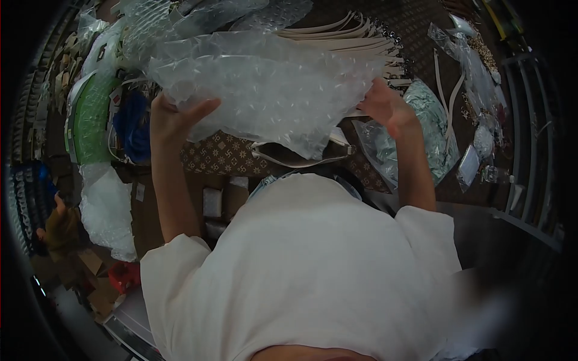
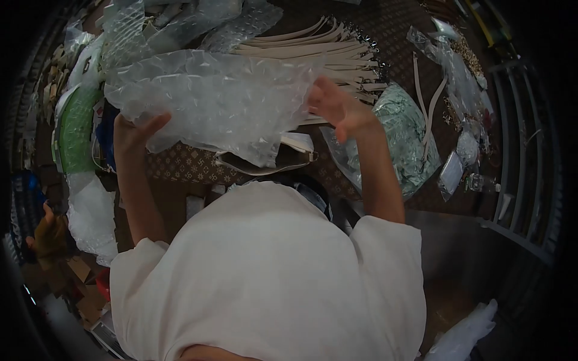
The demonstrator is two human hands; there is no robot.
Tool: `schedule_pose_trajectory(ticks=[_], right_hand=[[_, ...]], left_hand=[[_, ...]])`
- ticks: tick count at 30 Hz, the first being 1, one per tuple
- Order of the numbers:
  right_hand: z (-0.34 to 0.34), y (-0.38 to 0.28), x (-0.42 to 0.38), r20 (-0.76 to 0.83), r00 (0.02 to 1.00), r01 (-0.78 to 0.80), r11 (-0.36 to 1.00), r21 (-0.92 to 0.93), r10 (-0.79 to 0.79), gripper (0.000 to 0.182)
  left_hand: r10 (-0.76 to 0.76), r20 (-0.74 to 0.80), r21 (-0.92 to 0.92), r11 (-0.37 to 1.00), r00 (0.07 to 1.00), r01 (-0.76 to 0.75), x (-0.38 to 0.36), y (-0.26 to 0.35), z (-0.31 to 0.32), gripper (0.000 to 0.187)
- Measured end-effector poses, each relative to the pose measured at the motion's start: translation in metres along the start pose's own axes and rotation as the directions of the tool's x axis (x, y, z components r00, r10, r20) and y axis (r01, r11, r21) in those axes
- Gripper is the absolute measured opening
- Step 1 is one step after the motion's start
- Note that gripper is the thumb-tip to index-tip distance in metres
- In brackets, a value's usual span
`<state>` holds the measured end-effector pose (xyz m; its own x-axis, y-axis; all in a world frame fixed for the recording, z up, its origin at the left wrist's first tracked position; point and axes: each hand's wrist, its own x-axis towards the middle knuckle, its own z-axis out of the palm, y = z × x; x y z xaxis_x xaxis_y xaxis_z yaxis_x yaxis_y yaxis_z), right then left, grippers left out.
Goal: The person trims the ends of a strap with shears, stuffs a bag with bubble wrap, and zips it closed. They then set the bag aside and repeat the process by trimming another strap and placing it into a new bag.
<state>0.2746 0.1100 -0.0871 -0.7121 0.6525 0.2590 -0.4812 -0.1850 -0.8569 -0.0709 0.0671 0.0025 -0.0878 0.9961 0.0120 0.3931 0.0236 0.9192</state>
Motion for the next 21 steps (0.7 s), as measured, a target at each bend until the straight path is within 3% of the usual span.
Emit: schedule_pose_trajectory(ticks=[2,3,4,5,6,7,8,9,10,11,12,13,14,15,16,18,19,21], right_hand=[[0.023,0.012,-0.008,-0.150,0.978,0.119,0.981,-0.156,-0.142,0.100],[0.038,0.013,-0.008,-0.155,0.978,0.114,0.982,-0.151,-0.137,0.100],[0.055,0.009,-0.005,-0.373,0.927,-0.071,0.954,-0.292,-0.046,0.089],[0.067,0.005,-0.003,-0.583,0.813,-0.277,0.883,-0.380,0.004,0.079],[0.074,0.002,0.000,-0.592,0.806,-0.280,0.884,-0.375,0.003,0.079],[0.079,-0.001,0.002,-0.686,0.727,-0.369,0.858,-0.358,0.026,0.063],[0.082,-0.002,0.003,-0.769,0.638,-0.453,0.828,-0.331,0.042,0.048],[0.079,0.004,-0.007,-0.773,0.633,-0.454,0.828,-0.329,0.040,0.048],[0.073,0.016,-0.023,-0.697,0.715,-0.337,0.849,-0.408,-0.051,0.038],[0.068,0.026,-0.034,-0.607,0.782,-0.211,0.855,-0.473,-0.143,0.028],[0.069,0.032,-0.040,-0.608,0.782,-0.213,0.855,-0.472,-0.141,0.028],[0.069,0.036,-0.044,-0.422,0.895,-0.099,0.859,-0.502,-0.144,0.029],[0.068,0.041,-0.048,-0.216,0.965,0.018,0.863,-0.505,-0.147,0.030],[0.065,0.049,-0.054,-0.105,0.988,-0.007,0.633,-0.774,-0.117,0.029],[0.067,0.045,-0.051,-0.106,0.988,-0.012,0.638,-0.770,-0.110,0.029],[0.072,0.034,-0.038,0.052,0.999,0.053,0.404,-0.913,-0.013,0.026],[0.072,0.036,-0.032,0.053,0.998,0.055,0.402,-0.914,-0.015,0.026],[0.067,0.040,-0.016,0.063,0.930,-0.112,0.441,-0.890,0.363,0.024]], left_hand=[[-0.025,-0.011,-0.031,0.999,1.000,0.025,0.000,-0.005,0.010,0.033],[-0.046,-0.010,-0.060,0.997,0.999,0.045,-0.001,-0.008,0.018,0.032],[-0.052,-0.002,-0.059,0.997,0.999,0.052,-0.001,-0.012,0.027,0.032],[-0.001,-0.082,-0.062,0.998,0.997,-0.004,-0.002,-0.018,0.038,0.032],[0.053,-0.161,-0.061,0.996,0.985,-0.064,-0.003,-0.022,0.047,0.033],[0.054,-0.150,-0.061,0.996,0.987,-0.064,-0.006,-0.023,0.052,0.033],[0.006,-0.125,-0.068,0.998,0.992,-0.015,-0.013,-0.023,0.056,0.033],[-0.041,-0.102,-0.074,0.997,0.994,0.034,-0.020,-0.025,0.059,0.034],[-0.042,-0.098,-0.075,0.997,0.994,0.034,-0.031,-0.034,0.063,0.034],[0.204,0.026,-0.074,0.977,0.979,-0.202,-0.044,-0.047,0.068,0.035],[0.435,0.145,-0.101,0.900,0.889,-0.424,-0.053,-0.054,0.071,0.036],[0.284,0.343,-0.249,0.947,0.896,-0.204,-0.058,-0.057,0.073,0.036],[0.153,0.542,-0.340,0.939,0.827,0.050,-0.061,-0.059,0.074,0.037],[0.421,0.572,-0.096,0.887,0.704,-0.452,-0.056,-0.070,0.077,0.036],[0.414,0.571,-0.095,0.891,0.708,-0.444,-0.049,-0.085,0.076,0.036],[0.425,0.751,0.082,0.700,0.506,-0.709,-0.034,-0.102,0.071,0.034],[0.426,0.750,0.082,0.699,0.506,-0.711,-0.029,-0.100,0.070,0.034],[0.346,0.841,0.170,0.562,0.417,-0.810,-0.021,-0.090,0.072,0.037]])
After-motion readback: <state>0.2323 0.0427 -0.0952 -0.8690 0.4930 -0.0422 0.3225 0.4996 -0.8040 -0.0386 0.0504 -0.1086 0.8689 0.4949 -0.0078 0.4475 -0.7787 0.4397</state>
